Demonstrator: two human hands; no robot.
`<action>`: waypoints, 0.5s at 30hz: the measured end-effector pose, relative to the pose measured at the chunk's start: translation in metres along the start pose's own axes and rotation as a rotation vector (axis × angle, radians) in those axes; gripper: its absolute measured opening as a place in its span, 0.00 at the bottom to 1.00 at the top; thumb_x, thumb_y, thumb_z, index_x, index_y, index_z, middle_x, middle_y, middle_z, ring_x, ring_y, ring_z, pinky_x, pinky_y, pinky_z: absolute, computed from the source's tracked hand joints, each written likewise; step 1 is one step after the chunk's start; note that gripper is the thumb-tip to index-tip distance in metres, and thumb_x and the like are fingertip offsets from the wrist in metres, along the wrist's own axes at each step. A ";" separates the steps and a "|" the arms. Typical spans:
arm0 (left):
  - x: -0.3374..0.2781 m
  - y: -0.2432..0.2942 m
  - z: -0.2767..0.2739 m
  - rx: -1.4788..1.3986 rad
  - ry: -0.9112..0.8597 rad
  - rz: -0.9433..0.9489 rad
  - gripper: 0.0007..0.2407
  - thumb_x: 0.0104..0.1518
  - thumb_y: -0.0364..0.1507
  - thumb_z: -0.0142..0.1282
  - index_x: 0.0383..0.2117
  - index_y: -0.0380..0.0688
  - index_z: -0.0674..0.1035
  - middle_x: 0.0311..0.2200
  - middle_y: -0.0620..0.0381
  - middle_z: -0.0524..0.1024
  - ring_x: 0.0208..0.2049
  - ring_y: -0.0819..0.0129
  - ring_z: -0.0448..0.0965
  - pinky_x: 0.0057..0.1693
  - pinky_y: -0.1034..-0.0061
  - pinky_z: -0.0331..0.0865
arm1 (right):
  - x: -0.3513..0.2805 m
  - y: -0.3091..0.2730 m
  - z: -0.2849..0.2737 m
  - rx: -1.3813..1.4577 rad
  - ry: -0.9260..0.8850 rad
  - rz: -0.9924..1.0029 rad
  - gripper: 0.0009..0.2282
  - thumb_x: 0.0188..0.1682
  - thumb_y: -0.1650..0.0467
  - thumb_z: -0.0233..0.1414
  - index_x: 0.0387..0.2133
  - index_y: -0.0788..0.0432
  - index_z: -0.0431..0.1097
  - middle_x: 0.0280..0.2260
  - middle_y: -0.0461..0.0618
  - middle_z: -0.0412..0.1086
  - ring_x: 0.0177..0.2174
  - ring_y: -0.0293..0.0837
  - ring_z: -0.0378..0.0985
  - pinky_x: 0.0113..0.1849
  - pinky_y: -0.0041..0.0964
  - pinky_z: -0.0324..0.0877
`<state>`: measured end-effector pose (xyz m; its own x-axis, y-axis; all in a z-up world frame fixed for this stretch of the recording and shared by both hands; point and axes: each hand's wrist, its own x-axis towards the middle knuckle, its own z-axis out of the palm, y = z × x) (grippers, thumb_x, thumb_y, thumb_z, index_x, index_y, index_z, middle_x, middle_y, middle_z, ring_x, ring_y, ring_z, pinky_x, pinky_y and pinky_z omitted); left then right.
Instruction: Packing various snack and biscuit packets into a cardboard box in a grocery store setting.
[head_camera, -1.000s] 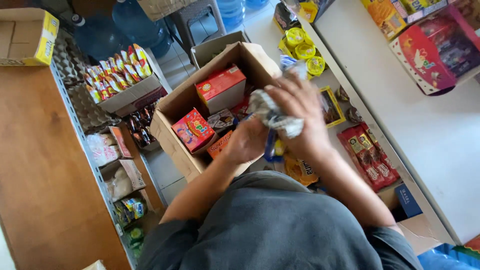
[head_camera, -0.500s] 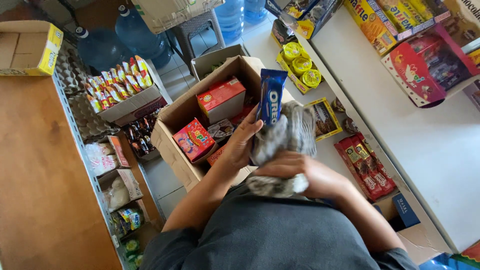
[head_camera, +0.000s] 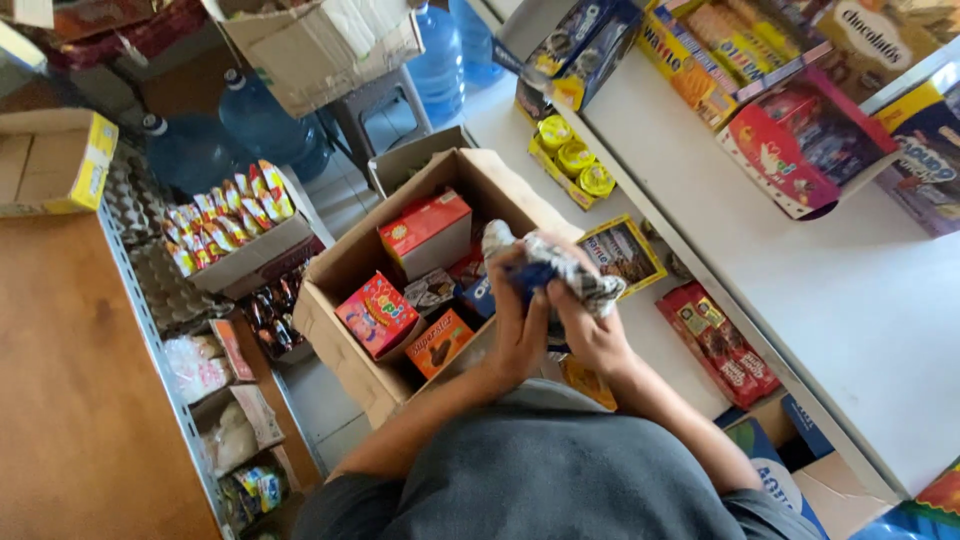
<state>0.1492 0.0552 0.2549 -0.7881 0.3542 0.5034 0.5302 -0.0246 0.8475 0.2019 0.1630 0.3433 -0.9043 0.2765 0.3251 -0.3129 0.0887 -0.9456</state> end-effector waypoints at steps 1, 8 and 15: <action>0.003 0.009 -0.002 -0.189 0.024 -0.006 0.20 0.71 0.31 0.46 0.64 0.33 0.58 0.59 0.45 0.61 0.60 0.60 0.63 0.68 0.66 0.58 | 0.003 -0.011 0.002 0.022 -0.086 -0.017 0.19 0.61 0.69 0.48 0.64 0.62 0.60 0.60 0.53 0.65 0.60 0.44 0.66 0.62 0.40 0.62; 0.035 0.012 -0.023 -0.337 0.204 0.079 0.20 0.73 0.36 0.41 0.66 0.40 0.57 0.64 0.50 0.56 0.67 0.61 0.55 0.76 0.66 0.46 | -0.023 0.034 -0.006 -0.071 -0.273 0.159 0.15 0.55 0.73 0.57 0.55 0.64 0.70 0.46 0.50 0.77 0.46 0.40 0.76 0.51 0.36 0.74; 0.025 0.003 -0.012 -0.558 0.162 -0.225 0.16 0.74 0.33 0.40 0.62 0.37 0.64 0.59 0.51 0.69 0.59 0.65 0.67 0.69 0.67 0.58 | -0.017 0.014 -0.009 -0.150 -0.051 0.240 0.20 0.43 0.73 0.63 0.49 0.62 0.69 0.44 0.49 0.76 0.43 0.37 0.79 0.45 0.36 0.77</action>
<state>0.1276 0.0527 0.2719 -0.9221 0.2624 0.2844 0.1370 -0.4660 0.8741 0.2156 0.1684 0.3240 -0.9619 0.2590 0.0879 -0.0446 0.1683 -0.9847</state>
